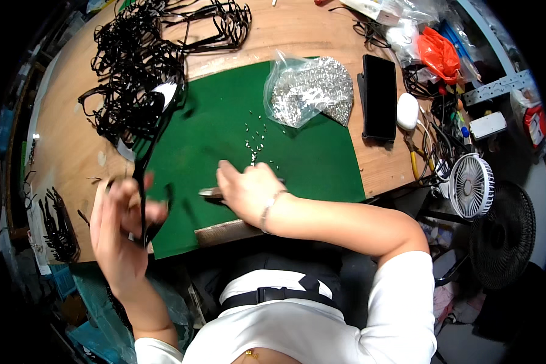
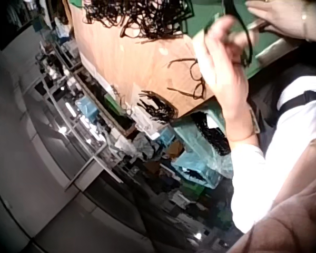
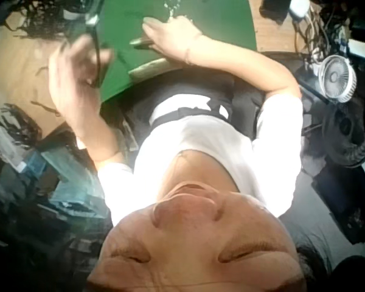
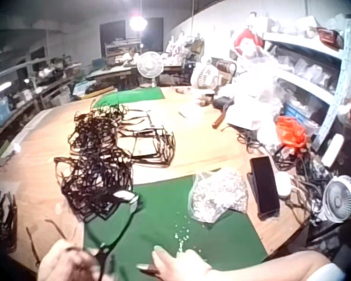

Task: The person uses pliers to adjust the arms of multiple black eyeglass frames on a green mat. They repeatedly pick up frames, apply pressure with the pliers, and place them aside. A smartphone is briefly used during the process.

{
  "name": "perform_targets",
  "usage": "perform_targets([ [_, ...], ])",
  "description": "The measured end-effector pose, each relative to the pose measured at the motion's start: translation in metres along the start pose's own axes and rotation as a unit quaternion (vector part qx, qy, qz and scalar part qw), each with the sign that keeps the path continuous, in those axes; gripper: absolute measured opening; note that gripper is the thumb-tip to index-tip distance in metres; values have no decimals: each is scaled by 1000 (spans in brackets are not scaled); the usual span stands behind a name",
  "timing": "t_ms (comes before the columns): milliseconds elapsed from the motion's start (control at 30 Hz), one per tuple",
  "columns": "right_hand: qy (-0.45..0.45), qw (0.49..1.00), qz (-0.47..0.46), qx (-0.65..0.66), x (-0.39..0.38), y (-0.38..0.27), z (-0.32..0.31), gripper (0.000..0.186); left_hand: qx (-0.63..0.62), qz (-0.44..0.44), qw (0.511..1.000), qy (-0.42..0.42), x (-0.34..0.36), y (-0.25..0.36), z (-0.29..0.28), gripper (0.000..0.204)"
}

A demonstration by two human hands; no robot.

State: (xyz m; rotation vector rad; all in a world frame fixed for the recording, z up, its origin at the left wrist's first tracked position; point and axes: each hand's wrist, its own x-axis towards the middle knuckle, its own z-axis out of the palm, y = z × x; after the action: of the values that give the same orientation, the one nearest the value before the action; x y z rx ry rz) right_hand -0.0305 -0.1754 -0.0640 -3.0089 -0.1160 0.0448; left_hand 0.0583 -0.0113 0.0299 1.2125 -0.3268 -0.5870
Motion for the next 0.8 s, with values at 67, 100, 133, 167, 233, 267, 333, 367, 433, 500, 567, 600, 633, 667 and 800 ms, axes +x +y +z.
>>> perform_targets([
  [67, -34, 999, 34, 12, -26, 7, -10, 46, -12, -16, 1000, -12, -31, -4, -13, 29],
  [100, -38, 998, 53, 7, -39, 10, -14, 47, -6, -24, 1000, -9, -40, -12, -12, 33],
  [133, -44, 997, 53, 20, -46, 8, -16, 48, 17, -14, 1000, 7, -48, -25, -12, 35],
  [167, -49, 997, 55, 34, -51, 7, -18, 49, 39, -5, 999, 23, -54, -39, -10, 39],
  [233, -47, 994, 48, 86, -59, 6, -22, 50, 80, -14, 996, 48, -59, -55, 2, 56],
  [267, -45, 992, 45, 112, -62, 6, -25, 51, 94, 1, 995, 36, -62, -63, 3, 59],
  [333, -1, 989, 69, 132, -59, 14, -36, 43, 105, 8, 994, 27, -65, -69, 6, 70],
  [367, 29, 988, 75, 134, -57, 22, -37, 37, 111, 8, 993, 25, -65, -69, 4, 73],
  [433, 10, 972, 137, 190, -45, 42, -30, 21, 124, 16, 992, 18, -61, -66, 2, 77],
  [500, 31, 954, 164, 247, -30, 52, -5, 16, 92, 6, 996, 18, -59, -62, 6, 89],
  [567, 28, 951, 168, 257, -29, 45, 2, 13, 56, 12, 998, -5, -56, -56, 10, 92],
  [600, 37, 952, 169, 251, -30, 42, 2, 13, 30, 16, 999, -15, -58, -54, 13, 96],
  [633, 46, 953, 170, 245, -31, 40, 2, 14, 20, 17, 999, -20, -58, -53, 12, 96],
  [667, 41, 957, 161, 238, -29, 40, 3, 15, 9, 18, 999, -25, -57, -52, 11, 96],
  [800, 20, 971, 141, 191, -25, 37, 4, 15, 35, 5, 999, 0, -57, -57, 15, 93],
])
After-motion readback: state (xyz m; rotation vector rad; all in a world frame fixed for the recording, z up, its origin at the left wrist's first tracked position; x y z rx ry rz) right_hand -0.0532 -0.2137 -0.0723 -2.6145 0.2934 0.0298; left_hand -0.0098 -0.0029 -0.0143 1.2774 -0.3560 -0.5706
